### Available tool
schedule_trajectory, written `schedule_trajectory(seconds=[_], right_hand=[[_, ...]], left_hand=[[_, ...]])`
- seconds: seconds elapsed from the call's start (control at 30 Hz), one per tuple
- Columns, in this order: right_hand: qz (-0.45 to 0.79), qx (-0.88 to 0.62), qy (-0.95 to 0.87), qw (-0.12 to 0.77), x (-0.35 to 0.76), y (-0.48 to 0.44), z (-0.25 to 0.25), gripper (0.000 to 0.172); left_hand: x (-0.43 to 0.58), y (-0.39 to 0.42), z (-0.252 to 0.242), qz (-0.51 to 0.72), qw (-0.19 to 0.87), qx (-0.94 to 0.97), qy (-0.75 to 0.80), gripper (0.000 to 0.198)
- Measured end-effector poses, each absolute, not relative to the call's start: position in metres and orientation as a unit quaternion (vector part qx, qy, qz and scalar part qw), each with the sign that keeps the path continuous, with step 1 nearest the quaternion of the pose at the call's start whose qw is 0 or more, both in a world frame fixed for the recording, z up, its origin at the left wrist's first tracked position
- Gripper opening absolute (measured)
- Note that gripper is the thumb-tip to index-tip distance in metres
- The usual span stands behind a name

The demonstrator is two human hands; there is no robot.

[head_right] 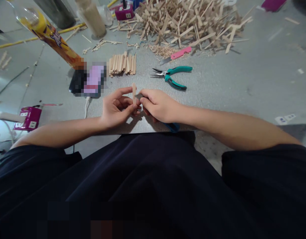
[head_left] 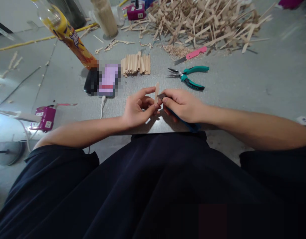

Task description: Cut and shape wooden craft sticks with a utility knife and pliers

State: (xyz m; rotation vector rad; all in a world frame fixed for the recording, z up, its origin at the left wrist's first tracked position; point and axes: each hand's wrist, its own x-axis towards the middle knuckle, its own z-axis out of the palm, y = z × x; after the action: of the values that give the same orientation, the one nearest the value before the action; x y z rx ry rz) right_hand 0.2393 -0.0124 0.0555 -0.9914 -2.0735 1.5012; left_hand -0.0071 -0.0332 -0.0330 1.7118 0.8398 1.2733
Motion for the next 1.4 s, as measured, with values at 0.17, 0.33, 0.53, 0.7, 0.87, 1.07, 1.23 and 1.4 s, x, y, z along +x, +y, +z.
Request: schedule_trajectory(seconds=[0.17,0.33,0.53,0.7,0.87,1.07,1.23,1.4], right_hand=[[0.5,-0.371,-0.759,0.192,0.237,-0.016,0.054,0.027],[0.57,-0.357,-0.715,0.194,0.239,-0.016,0.055,0.026],[0.67,-0.288,-0.658,0.189,0.242,-0.009,0.054,0.028],[0.689,-0.282,-0.643,0.177,0.243,-0.009,0.055,0.033],[0.654,-0.326,-0.657,0.186,0.239,-0.012,0.055,0.03],[0.567,-0.357,-0.716,0.198,0.24,-0.012,0.052,0.023],[0.568,-0.358,-0.714,0.197,0.24,-0.012,0.052,0.019],[0.561,-0.366,-0.716,0.198,0.238,-0.014,0.05,0.022]], left_hand=[[-0.007,-0.037,-0.034,0.501,0.387,0.704,0.322,0.067],[-0.01,-0.033,-0.027,0.485,0.458,0.676,0.313,0.069],[-0.014,-0.027,-0.025,0.48,0.505,0.65,0.303,0.071],[-0.016,-0.026,-0.027,0.473,0.483,0.676,0.291,0.069],[-0.012,-0.03,-0.03,0.495,0.442,0.684,0.303,0.069],[-0.006,-0.035,-0.032,0.503,0.425,0.673,0.336,0.072],[-0.005,-0.037,-0.032,0.503,0.42,0.668,0.352,0.077],[-0.006,-0.037,-0.029,0.485,0.404,0.697,0.341,0.067]])
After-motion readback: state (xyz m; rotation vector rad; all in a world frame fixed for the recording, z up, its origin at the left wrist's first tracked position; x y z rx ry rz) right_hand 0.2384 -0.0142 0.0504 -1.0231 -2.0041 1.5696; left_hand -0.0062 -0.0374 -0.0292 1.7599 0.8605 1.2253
